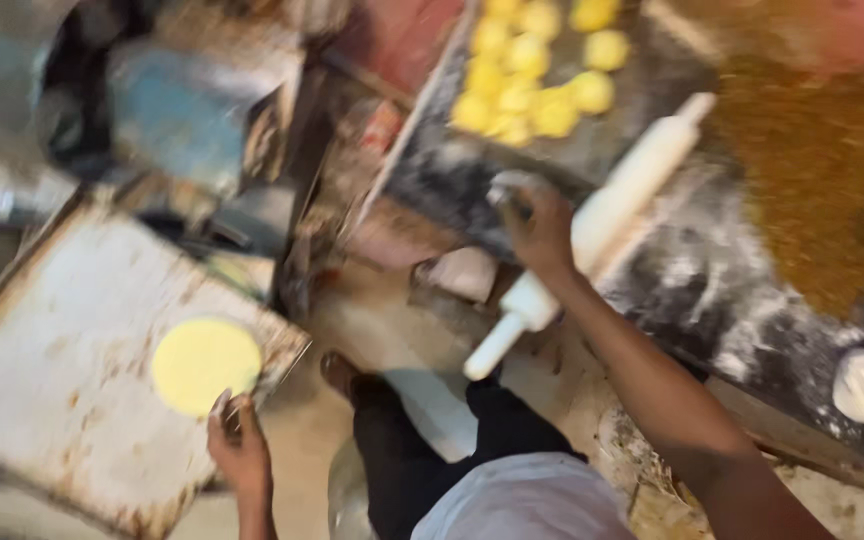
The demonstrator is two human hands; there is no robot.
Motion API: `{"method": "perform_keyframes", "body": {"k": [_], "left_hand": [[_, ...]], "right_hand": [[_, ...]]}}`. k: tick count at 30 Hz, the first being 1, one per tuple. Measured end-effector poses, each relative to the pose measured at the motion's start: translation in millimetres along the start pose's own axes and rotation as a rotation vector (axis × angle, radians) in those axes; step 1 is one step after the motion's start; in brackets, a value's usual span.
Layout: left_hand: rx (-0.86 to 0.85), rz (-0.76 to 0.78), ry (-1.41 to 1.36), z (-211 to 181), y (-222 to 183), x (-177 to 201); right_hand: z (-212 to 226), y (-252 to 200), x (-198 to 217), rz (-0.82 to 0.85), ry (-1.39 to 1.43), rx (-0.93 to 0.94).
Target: The person rolls out dough with a rolling pin on a flour-covered workbench, places vegetable stuffing onto the dough by hand, and folds it closed before rolling it flat again.
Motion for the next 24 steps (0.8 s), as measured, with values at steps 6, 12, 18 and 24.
{"method": "perform_keyframes", "body": {"k": [6, 12, 18, 24], "left_hand": [[-0.35, 0.136, 0.052, -180.5, -39.6, -119.0], [-0.699, 0.29, 0.151, -288.0, -163.9, -252.4], [-0.691, 0.465, 0.234, -307.2, -227.3, -323.8], [-0.673, 0.477, 0.324, -314.6, -219.3, -378.4]], "right_hand": [[-172.9, 117.8, 61.9, -0.188, -0.306, 0.29], [-253.0, 183.4, 19.0, 0.404, -0.613, 0.086], [-219.5, 147.0, 119.3, 0.012, 0.195, 0.08], [-244.7, -115.0, 257.2, -0.23, -0.104, 0.254]]}}
Point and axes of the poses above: each hand's wrist, its own y-axis towards the middle knuckle, its own x-axis out of the back of the hand, z = x × y, the point moved 6 cm from there along y, towards the middle knuckle, and after that the axes turned 4 degrees about -y, right-handed, at the moved point
